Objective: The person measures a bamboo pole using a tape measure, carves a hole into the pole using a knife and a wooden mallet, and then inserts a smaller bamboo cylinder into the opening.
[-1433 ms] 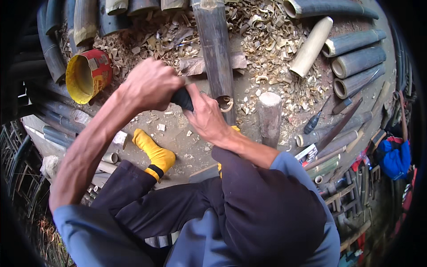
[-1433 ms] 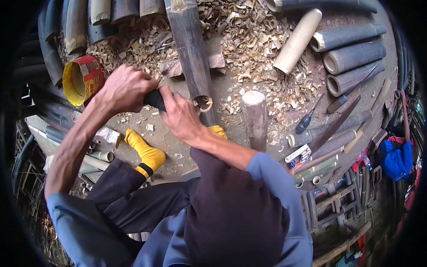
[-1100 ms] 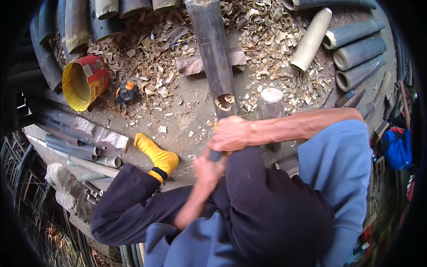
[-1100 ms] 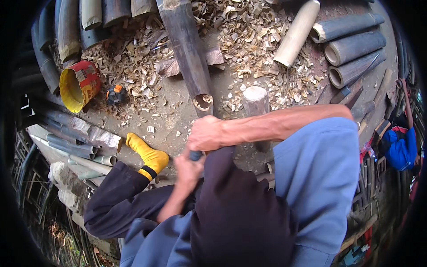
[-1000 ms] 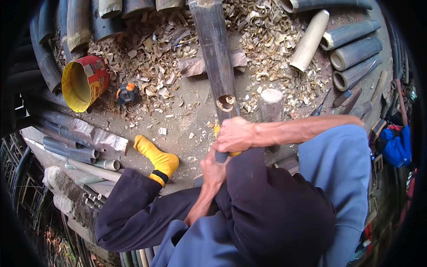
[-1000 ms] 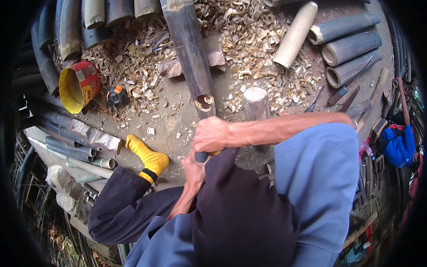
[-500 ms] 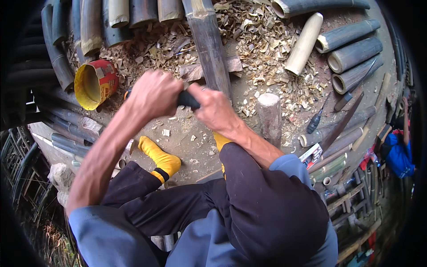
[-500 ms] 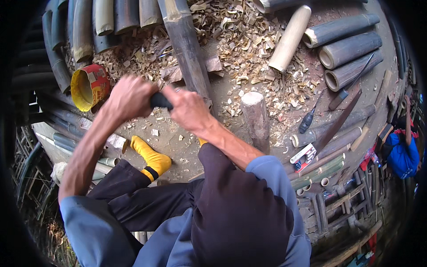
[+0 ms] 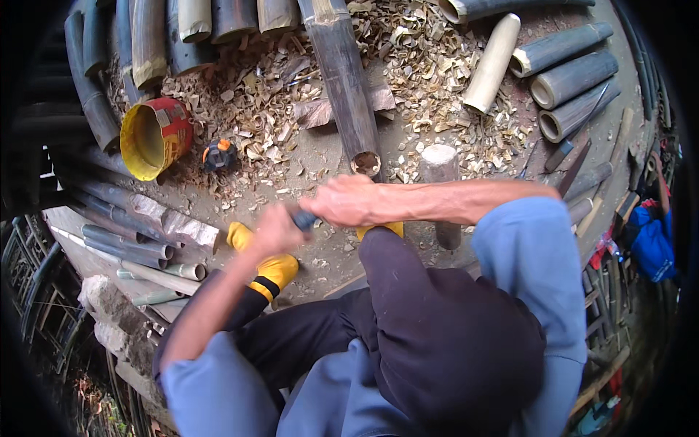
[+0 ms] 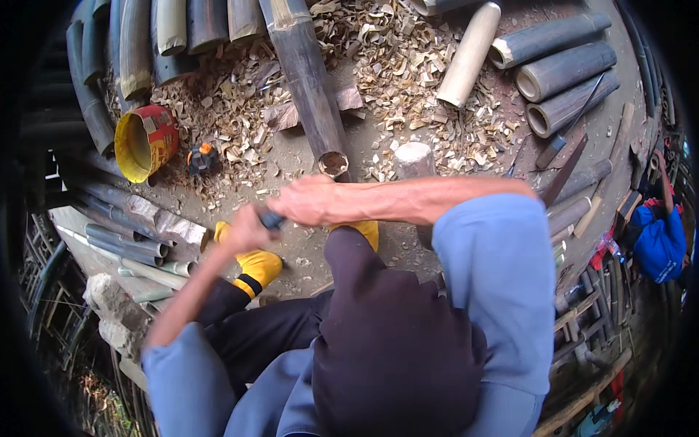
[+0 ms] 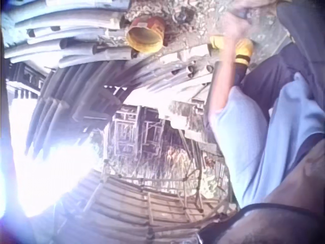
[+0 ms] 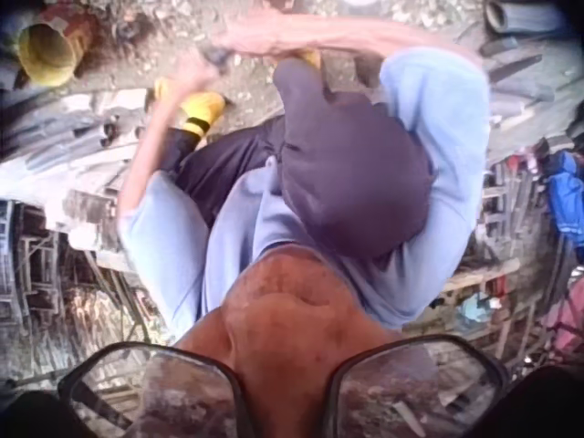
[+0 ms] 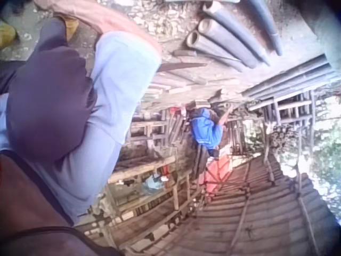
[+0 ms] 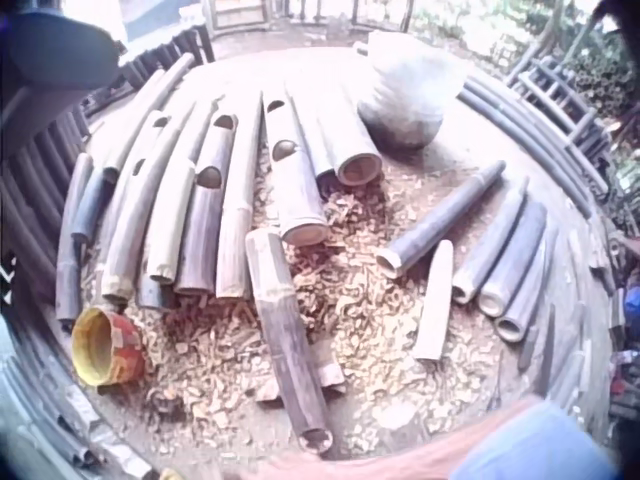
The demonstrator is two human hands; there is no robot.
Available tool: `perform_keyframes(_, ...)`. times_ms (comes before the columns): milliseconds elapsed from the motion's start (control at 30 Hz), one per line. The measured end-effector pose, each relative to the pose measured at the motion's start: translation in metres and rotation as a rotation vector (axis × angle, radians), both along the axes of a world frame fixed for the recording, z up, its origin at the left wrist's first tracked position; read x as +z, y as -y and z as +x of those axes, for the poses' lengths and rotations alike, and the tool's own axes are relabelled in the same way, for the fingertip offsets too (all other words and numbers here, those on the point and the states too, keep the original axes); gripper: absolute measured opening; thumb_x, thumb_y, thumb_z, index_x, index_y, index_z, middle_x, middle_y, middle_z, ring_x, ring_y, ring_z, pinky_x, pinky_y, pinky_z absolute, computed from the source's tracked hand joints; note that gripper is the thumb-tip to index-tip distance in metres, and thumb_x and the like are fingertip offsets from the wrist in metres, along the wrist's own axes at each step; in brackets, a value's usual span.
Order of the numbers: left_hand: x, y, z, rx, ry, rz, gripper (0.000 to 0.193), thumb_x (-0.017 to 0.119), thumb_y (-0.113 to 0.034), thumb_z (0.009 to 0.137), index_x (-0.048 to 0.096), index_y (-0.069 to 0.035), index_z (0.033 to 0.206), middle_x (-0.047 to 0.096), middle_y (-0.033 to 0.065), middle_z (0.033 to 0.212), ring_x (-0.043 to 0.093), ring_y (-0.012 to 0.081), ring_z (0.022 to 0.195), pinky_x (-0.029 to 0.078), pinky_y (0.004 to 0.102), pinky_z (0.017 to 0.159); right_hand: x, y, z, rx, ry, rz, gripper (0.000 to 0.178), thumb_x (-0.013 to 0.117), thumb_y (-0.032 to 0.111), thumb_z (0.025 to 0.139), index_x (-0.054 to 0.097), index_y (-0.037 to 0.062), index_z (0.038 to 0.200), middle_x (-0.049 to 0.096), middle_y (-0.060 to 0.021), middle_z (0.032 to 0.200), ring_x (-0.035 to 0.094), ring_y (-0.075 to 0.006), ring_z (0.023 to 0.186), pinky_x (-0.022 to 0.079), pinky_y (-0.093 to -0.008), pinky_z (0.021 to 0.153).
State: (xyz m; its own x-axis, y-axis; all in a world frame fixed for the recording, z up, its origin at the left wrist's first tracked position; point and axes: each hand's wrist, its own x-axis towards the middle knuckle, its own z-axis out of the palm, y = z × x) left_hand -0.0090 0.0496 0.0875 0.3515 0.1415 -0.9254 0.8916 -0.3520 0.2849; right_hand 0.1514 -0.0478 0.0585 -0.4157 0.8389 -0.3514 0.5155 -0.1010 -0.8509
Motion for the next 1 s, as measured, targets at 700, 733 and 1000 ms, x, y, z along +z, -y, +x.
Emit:
perform_keyframes(700,0.039,-0.084,0.114,-0.781,0.342,0.343,0.011,0.060,-0.011,0.060,0.063,-0.007,0.070,0.062,0.0129,0.063,0.064,0.0288,0.058,0.053,0.0392,0.055,0.010,-0.016,0.008,-0.788,0.074,0.197,0.024,0.050,-0.007,0.074,0.051,0.0016,0.096,0.061,-0.0220,0.068,0.065,-0.0376,0.065,0.053,-0.0460,0.055)
perform_keyframes(733,0.037,-0.086,0.130,-0.854,0.441,0.399,0.012,0.062,-0.011,0.058,0.063,-0.006,0.069,0.063,0.0128,0.064,0.064,0.0275,0.058,0.053,0.0386,0.054,0.004,-0.015,0.010,-0.904,0.010,0.199,0.021,0.050,-0.006,0.073,0.049,0.0000,0.093,0.061,-0.0228,0.069,0.064,-0.0405,0.066,0.052,-0.0480,0.055)
perform_keyframes(1000,0.035,-0.062,0.041,-0.050,-0.010,-0.286,0.049,0.073,-0.036,0.062,0.064,0.008,0.081,0.066,0.0162,0.075,0.063,0.0247,0.062,0.051,0.0376,0.061,0.037,0.021,0.020,-0.368,0.154,0.403,0.046,0.068,0.013,0.067,0.055,0.0123,0.111,0.059,-0.0103,0.092,0.056,-0.0248,0.102,0.036,-0.0468,0.097)
